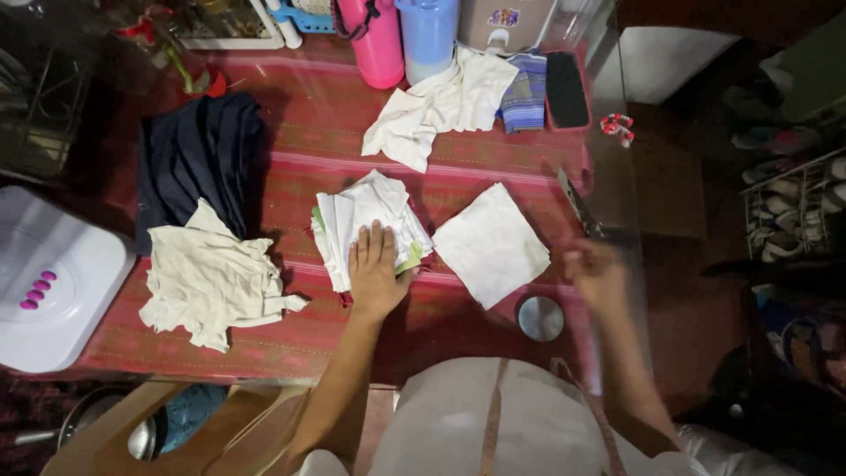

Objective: The person is folding small pieces of white fabric and then cutting them into smaller sections using a pair of large scissors on a cluttered workspace.

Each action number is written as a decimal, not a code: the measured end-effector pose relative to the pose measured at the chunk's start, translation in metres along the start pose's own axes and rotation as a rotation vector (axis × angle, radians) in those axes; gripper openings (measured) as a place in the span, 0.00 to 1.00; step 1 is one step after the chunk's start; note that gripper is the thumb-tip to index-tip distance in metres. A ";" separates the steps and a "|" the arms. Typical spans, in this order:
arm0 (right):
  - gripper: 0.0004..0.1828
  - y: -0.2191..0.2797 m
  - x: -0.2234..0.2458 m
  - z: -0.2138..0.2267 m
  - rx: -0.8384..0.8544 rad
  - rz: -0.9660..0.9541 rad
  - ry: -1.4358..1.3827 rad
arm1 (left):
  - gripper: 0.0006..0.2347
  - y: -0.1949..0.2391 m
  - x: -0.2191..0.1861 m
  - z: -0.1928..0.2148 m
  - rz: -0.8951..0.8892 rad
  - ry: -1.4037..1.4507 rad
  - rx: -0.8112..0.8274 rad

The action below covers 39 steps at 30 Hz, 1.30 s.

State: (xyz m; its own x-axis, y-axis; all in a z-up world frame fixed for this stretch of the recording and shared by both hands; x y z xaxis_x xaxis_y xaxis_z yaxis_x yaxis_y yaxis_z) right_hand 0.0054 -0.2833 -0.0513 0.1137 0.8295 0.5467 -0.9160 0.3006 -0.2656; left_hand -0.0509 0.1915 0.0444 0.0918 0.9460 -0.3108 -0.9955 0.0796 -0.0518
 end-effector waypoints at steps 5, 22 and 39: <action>0.34 0.035 0.127 -0.024 0.364 0.007 0.124 | 0.33 -0.001 0.011 -0.011 0.076 0.036 0.039; 0.29 0.032 0.073 -0.094 0.651 -0.415 -0.389 | 0.29 -0.006 0.022 -0.011 0.043 -0.018 -0.329; 0.21 0.070 0.117 -0.081 0.972 -0.983 -1.039 | 0.18 -0.013 0.096 -0.019 0.616 0.720 -0.122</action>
State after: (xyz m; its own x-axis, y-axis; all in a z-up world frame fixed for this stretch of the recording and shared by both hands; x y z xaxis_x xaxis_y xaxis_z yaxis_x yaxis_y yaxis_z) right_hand -0.0144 -0.1270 -0.0707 0.8103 -0.2186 0.5438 -0.5842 -0.2280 0.7789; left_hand -0.0282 0.2751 -0.0023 -0.4144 0.3868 -0.8238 -0.8681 -0.4398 0.2301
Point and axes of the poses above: each hand's wrist, its own y-axis away from the middle knuckle, its own z-axis out of the back of the hand, x = y × z, the point moved 9 cm from there along -y, towards the middle knuckle, and after that the axes turned 6 degrees about -z, right-handed, at the moved point
